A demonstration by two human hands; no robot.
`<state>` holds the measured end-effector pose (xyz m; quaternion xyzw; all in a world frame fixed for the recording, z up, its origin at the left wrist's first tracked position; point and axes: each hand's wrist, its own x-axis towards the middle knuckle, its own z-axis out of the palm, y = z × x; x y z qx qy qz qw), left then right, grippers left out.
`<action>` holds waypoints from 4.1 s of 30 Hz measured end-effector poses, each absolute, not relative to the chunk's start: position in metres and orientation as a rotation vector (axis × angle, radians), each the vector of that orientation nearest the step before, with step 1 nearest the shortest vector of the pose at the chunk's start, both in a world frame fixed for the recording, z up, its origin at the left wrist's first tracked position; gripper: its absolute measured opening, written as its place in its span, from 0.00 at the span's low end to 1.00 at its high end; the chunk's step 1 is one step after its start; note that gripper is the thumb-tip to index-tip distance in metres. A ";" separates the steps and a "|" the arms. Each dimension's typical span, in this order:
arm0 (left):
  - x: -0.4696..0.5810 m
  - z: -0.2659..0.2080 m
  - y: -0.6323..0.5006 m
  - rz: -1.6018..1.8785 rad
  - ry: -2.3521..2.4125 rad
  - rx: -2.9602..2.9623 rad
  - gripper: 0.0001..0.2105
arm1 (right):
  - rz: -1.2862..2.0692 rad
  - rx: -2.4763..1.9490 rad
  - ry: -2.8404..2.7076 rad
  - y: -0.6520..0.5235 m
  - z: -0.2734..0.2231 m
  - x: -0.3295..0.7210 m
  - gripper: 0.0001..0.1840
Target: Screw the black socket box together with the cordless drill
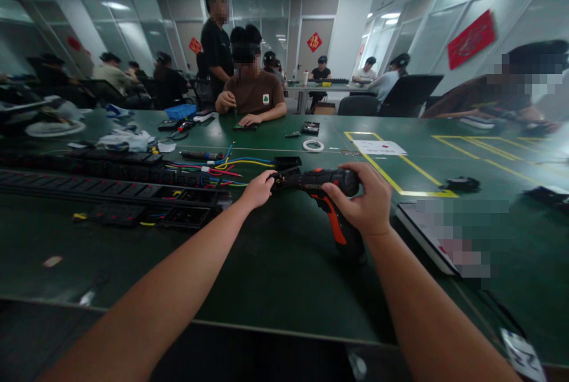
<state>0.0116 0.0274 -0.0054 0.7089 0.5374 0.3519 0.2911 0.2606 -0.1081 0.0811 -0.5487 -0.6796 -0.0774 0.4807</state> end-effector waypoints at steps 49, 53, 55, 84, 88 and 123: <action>0.011 -0.007 0.029 0.937 1.432 1.880 0.19 | 1.006 -1.257 -1.516 -0.086 0.067 0.269 0.25; 0.011 -0.006 0.028 0.939 1.430 1.873 0.20 | 0.979 -1.267 -1.537 -0.086 0.068 0.268 0.24; 0.011 -0.006 0.028 0.937 1.431 1.872 0.20 | 0.987 -1.259 -1.544 -0.086 0.069 0.268 0.25; 0.011 -0.008 0.030 0.942 1.431 1.888 0.20 | 0.963 -1.163 -1.599 -0.087 0.070 0.264 0.31; 0.012 -0.009 0.030 0.950 1.421 1.898 0.20 | 0.956 -1.177 -1.591 -0.086 0.069 0.265 0.31; 0.011 -0.009 0.032 0.949 1.421 1.907 0.20 | 1.145 -1.185 -1.562 -0.086 0.070 0.264 0.28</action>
